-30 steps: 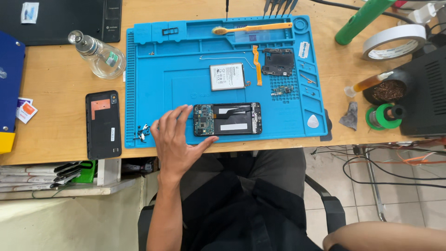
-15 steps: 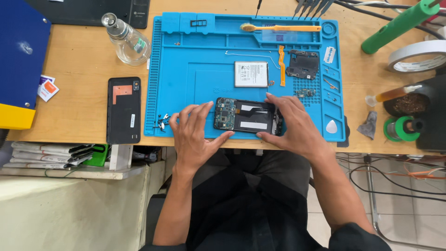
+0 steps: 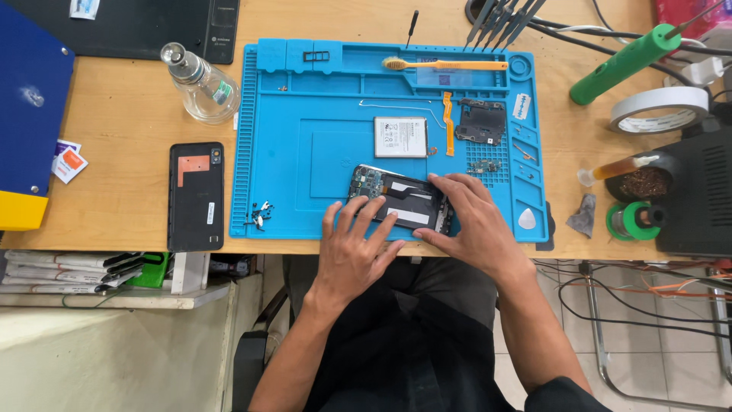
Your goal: The person cuts a piece of white tape with scissors and places it on the internal components of a disassembled smartphone. They then use tweezers to adjust small parts and connect a ribbon cable to the motherboard. Finally, they place the battery into the phone's chassis and press it down.
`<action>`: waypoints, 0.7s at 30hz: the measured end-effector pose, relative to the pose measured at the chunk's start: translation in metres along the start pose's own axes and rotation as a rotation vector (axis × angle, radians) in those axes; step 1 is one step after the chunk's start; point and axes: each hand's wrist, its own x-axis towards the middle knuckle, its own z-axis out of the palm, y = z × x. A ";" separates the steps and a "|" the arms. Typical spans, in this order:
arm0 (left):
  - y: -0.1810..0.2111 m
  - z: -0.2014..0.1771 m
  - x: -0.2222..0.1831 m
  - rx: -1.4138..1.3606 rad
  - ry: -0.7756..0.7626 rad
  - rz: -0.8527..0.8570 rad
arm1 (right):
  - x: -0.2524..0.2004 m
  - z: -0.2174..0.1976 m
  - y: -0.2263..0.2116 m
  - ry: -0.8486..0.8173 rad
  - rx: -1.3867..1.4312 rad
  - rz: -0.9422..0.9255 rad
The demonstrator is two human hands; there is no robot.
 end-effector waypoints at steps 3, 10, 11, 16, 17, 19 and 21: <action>-0.009 -0.010 0.012 -0.005 -0.069 -0.044 | 0.005 -0.006 -0.004 -0.058 -0.018 0.028; -0.032 -0.023 0.029 -0.046 -0.241 -0.200 | 0.038 -0.027 -0.020 -0.363 -0.082 0.154; -0.031 -0.023 0.030 -0.041 -0.235 -0.199 | 0.041 -0.028 -0.020 -0.359 -0.083 0.148; -0.027 -0.021 0.025 -0.203 -0.196 -0.296 | 0.054 -0.044 -0.030 -0.391 0.159 0.193; -0.026 -0.022 0.022 -0.202 -0.195 -0.297 | 0.053 -0.041 -0.024 -0.392 0.159 0.192; -0.023 -0.020 0.018 -0.226 -0.144 -0.350 | 0.049 -0.035 -0.011 -0.275 0.461 0.275; -0.020 -0.016 0.015 -0.182 -0.117 -0.366 | 0.048 -0.035 -0.010 -0.237 0.526 0.279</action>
